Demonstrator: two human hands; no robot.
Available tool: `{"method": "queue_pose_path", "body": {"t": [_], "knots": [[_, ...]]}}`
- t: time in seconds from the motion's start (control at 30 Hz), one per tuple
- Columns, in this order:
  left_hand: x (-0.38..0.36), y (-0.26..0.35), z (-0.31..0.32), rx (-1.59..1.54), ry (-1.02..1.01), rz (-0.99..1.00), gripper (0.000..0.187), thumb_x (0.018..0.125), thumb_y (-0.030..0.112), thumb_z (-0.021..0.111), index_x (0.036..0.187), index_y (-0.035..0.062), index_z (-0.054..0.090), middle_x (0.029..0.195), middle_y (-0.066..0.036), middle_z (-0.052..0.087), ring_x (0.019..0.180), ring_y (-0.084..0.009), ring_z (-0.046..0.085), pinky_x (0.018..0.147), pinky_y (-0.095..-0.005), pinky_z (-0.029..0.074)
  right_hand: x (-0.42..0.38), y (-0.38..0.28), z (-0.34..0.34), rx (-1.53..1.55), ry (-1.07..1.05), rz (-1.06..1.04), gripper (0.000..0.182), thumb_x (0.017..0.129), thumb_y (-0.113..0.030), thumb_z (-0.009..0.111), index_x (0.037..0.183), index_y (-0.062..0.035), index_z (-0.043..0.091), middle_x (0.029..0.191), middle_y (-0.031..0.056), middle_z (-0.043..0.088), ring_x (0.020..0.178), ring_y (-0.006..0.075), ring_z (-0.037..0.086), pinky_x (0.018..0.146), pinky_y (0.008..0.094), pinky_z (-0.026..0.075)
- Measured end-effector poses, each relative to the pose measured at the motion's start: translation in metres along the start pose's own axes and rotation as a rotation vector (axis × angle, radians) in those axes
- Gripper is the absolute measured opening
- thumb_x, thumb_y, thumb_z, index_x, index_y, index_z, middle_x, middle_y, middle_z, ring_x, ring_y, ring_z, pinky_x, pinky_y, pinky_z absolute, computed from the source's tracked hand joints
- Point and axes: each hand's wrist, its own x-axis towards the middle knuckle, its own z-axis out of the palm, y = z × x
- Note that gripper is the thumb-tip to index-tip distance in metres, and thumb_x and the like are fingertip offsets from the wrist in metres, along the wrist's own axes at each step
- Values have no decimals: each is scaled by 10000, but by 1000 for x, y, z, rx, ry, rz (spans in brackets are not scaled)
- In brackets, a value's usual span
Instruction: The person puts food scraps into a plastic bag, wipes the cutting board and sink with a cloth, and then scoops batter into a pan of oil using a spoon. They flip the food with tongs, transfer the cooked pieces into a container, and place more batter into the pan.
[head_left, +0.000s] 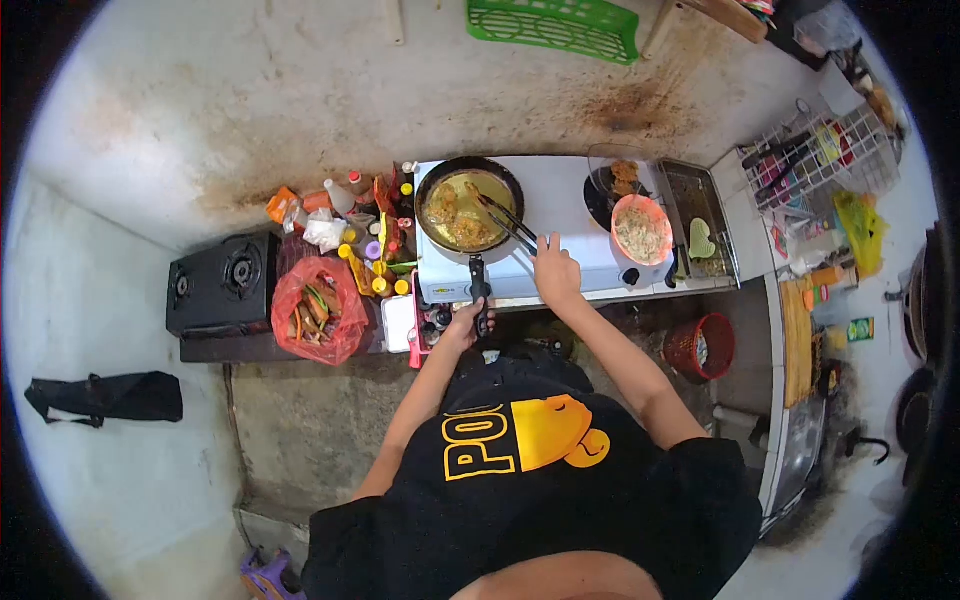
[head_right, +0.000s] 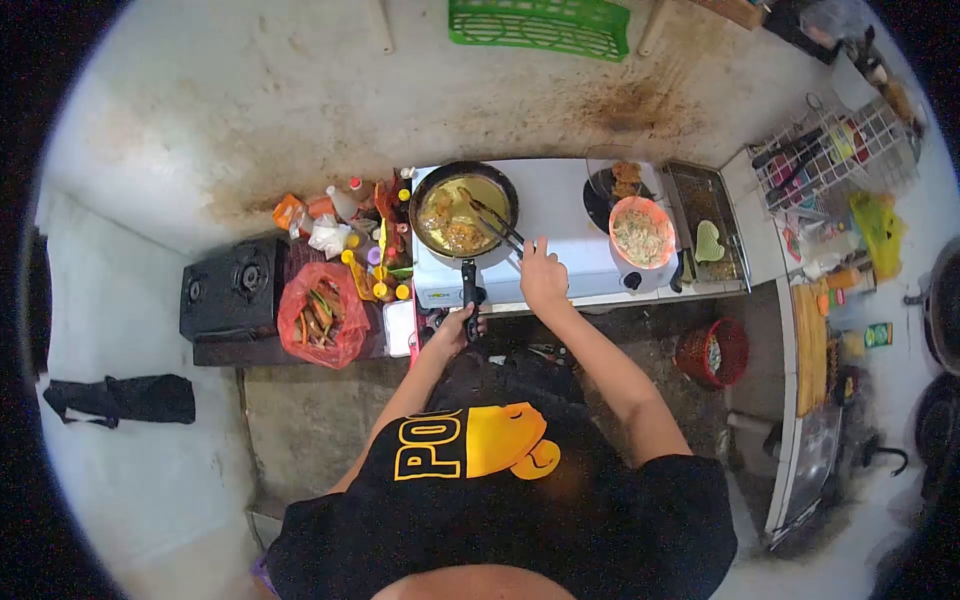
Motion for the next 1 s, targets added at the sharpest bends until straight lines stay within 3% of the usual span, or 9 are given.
{"method": "queue_pose_path", "body": {"t": [0.13,0.23,0.37,0.5,0.6,0.83,1.0], "knots": [[-1,1,5,-71,-1,29,262,926,326,472,952,68,508,690,-26,532,547,-159,503,554,-273,443,-5,4,-2,80,-46,54,376,815,-258,600,1083,-25,477,1016,155,473,723,287,622,574,376,518],[-4,5,9,-33,45,-16,301,876,402,536,809,120,454,563,0,435,457,-133,426,461,-275,357,-7,5,-1,169,-51,110,363,824,-251,591,1080,-23,470,1007,160,469,728,310,618,596,405,509],[-7,10,15,69,154,94,332,847,415,575,773,119,444,520,11,393,395,-111,371,395,-266,320,-13,3,-2,347,-102,209,348,839,-237,574,1095,-28,465,1015,167,462,771,362,601,655,452,491],[-9,11,14,82,181,119,346,854,407,572,753,103,441,516,13,382,388,-107,360,385,-258,312,-12,-2,-11,384,-101,259,347,844,-232,566,1111,-35,464,1024,165,460,807,380,589,679,463,484],[-11,11,18,80,214,134,346,856,394,573,738,99,439,516,12,383,388,-107,358,387,-258,314,-10,-1,-13,342,-40,200,338,842,-218,571,1074,0,457,994,181,459,728,357,610,625,435,502],[-12,10,16,97,183,147,325,867,368,560,737,96,442,528,2,394,406,-113,375,399,-258,324,-9,-7,-10,396,-79,264,363,847,-233,563,1131,-32,460,1033,163,462,819,376,587,684,457,484],[-14,8,16,58,193,136,251,873,313,556,827,71,509,580,-19,471,432,-124,412,426,-263,353,-15,-13,-17,383,-35,281,324,859,-231,554,1080,-11,462,1020,181,459,768,366,608,657,448,497]]}}
